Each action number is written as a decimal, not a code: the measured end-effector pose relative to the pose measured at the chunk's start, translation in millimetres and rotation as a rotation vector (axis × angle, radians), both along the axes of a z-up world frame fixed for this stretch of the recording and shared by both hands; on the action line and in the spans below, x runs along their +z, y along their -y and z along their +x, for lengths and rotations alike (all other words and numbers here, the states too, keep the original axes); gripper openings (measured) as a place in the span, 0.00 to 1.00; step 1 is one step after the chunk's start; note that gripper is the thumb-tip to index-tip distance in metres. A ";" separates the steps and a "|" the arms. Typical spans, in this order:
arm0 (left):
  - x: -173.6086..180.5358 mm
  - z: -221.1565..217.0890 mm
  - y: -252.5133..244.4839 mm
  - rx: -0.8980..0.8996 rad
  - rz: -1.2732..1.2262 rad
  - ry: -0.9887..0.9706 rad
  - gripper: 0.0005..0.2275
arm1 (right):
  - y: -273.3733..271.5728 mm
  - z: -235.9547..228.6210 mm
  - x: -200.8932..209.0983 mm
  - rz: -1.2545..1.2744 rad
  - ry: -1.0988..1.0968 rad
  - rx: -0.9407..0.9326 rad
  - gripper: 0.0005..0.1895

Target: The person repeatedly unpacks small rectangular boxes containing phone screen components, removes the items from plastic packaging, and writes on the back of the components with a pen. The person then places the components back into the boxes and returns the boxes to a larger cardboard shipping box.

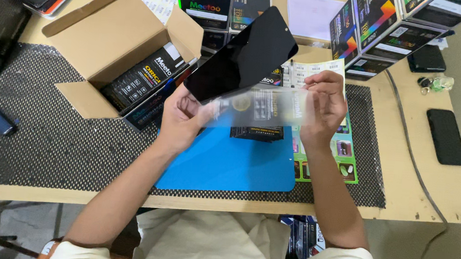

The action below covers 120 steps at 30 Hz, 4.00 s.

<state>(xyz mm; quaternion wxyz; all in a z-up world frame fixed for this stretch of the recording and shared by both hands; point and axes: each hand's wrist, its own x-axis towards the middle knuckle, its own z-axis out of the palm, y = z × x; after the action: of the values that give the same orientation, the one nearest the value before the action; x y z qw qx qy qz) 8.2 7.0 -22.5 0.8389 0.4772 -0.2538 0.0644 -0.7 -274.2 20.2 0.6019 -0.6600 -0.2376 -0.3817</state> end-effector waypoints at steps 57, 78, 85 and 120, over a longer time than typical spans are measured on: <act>-6.1 -16.7 11.7 -0.047 0.152 -0.204 0.15 | 47.5 15.2 4.8 -0.625 0.160 -0.352 0.25; 46.3 -39.6 25.0 -0.487 0.503 -0.098 0.02 | 1.0 -12.7 10.6 -0.123 -0.484 0.197 0.20; 80.0 -66.0 17.6 -0.372 0.515 -0.100 0.05 | 78.4 -5.2 43.3 -0.491 -0.481 -0.360 0.12; 52.7 -60.3 30.0 0.026 0.481 -0.186 0.09 | 87.7 -10.1 -13.5 -0.938 -0.986 -0.393 0.21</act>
<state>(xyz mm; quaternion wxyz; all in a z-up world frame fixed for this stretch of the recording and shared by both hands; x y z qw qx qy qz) -52.2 -23.1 30.3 0.7200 0.6703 -0.1774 -0.0311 -10.8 -361.9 6.7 0.2116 -0.9762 0.0466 0.0028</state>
